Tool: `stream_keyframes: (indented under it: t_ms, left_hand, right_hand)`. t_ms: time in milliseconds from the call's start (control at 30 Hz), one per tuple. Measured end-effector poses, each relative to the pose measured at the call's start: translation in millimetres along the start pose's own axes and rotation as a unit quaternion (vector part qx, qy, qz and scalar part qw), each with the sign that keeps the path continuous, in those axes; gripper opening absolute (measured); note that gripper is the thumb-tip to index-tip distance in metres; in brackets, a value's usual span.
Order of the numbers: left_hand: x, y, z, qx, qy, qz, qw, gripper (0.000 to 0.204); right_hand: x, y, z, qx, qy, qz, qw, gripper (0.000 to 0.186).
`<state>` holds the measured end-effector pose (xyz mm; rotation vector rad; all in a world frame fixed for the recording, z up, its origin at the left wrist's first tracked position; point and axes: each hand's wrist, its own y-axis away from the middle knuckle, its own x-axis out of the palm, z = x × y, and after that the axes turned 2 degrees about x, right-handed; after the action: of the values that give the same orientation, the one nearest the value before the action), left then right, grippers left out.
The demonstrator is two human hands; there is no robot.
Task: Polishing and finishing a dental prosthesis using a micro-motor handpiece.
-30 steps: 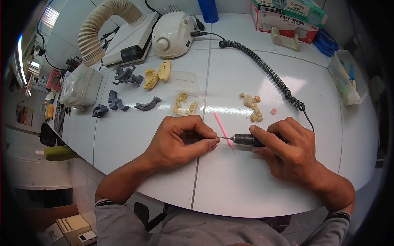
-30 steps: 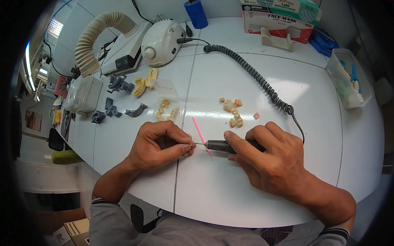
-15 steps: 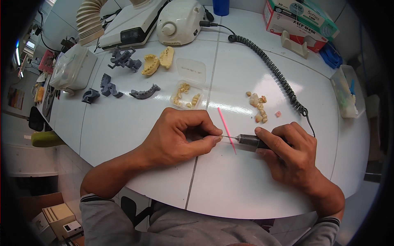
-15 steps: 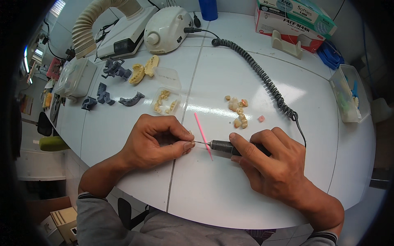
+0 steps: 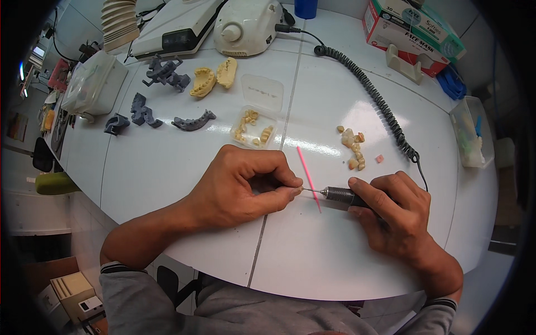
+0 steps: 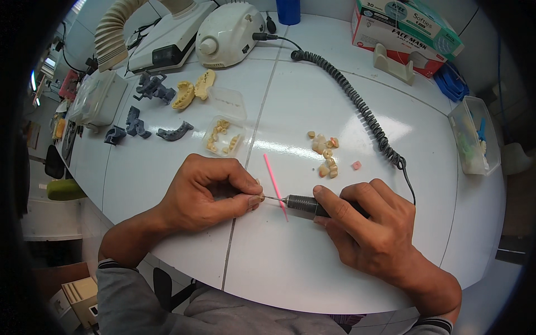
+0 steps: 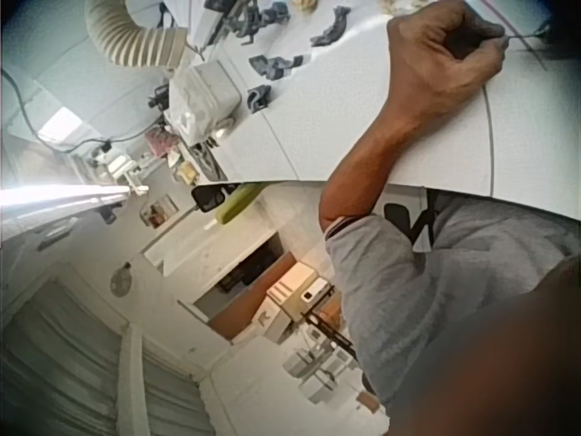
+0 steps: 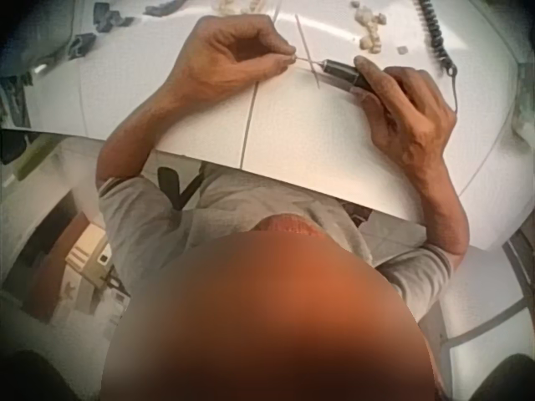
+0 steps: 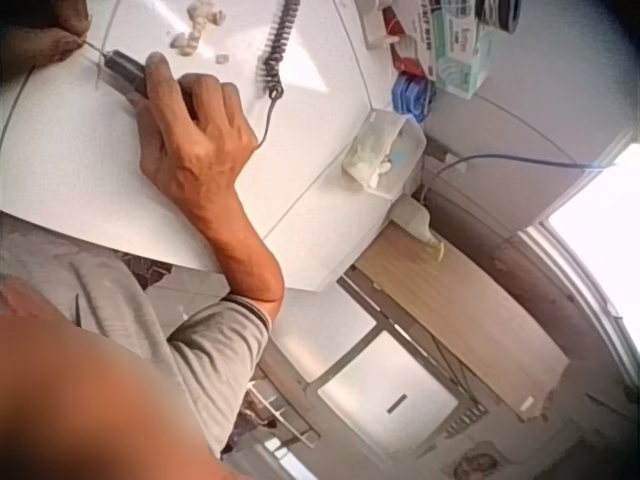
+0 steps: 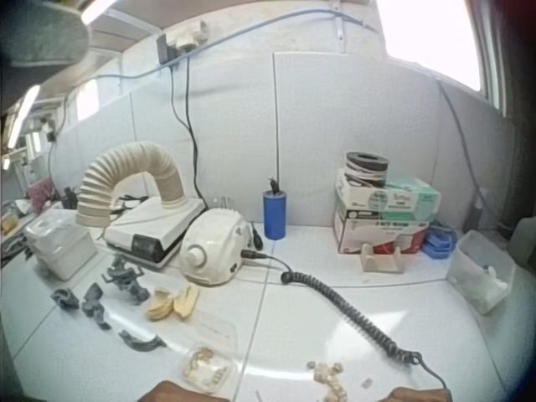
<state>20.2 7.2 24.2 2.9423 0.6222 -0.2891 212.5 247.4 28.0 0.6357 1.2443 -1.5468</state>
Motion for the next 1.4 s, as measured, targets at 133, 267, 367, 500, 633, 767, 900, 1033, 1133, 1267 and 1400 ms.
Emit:
stream_keyframes:
  t_ms: [133,267,367,500,633,767,900,1033,1133,1267,1400]
  left_hand:
    - [-0.7,-0.3,0.1,-0.002,0.000,0.005,1.000,0.007]
    - [-0.9,0.0,1.4,-0.007,0.015,0.006,1.000,0.006]
    - [-1.4,-0.4,1.9,0.000,0.022,0.009,1.000,0.006]
    - [-1.5,-0.7,1.8,-0.006,0.025,0.011,1.000,0.006]
    - [-2.2,-0.5,3.0,0.007,0.021,0.017,1.000,0.006]
    - [-2.5,-1.3,2.3,0.012,0.017,0.019,1.000,0.006]
    - [-1.8,-0.3,5.0,0.040,-0.001,0.011,0.999,0.006]
    - [-1.0,-1.4,4.3,0.039,0.008,0.016,0.999,0.005]
    - [-0.9,-1.0,4.5,0.031,0.017,0.015,0.999,0.005]
    - [-0.7,-1.3,4.5,0.039,0.015,0.015,0.999,0.005]
    - [-0.9,-1.2,6.5,0.043,0.011,0.018,0.999,0.005]
  right_hand:
    - [-1.3,-0.1,-0.5,-0.003,-0.003,0.004,1.000,0.052]
    - [0.0,0.9,-0.1,-0.003,0.006,0.001,1.000,0.051]
    - [-0.6,1.0,-0.2,0.000,0.003,0.001,1.000,0.051]
    - [-0.2,1.8,-0.4,0.006,-0.002,0.000,1.000,0.051]
    - [0.8,2.2,-1.9,0.012,-0.005,-0.005,1.000,0.050]
    - [-1.4,0.1,1.0,0.009,0.002,0.006,1.000,0.051]
    - [0.0,-1.1,1.3,0.006,0.003,0.005,1.000,0.051]
    - [-1.5,-0.1,0.6,0.006,-0.002,0.005,1.000,0.051]
    - [0.2,0.2,-0.3,0.005,-0.005,0.003,1.000,0.050]
    - [0.0,-0.2,0.3,0.006,-0.008,0.004,1.000,0.050]
    - [-1.2,-0.6,1.1,0.011,-0.009,0.007,1.000,0.050]
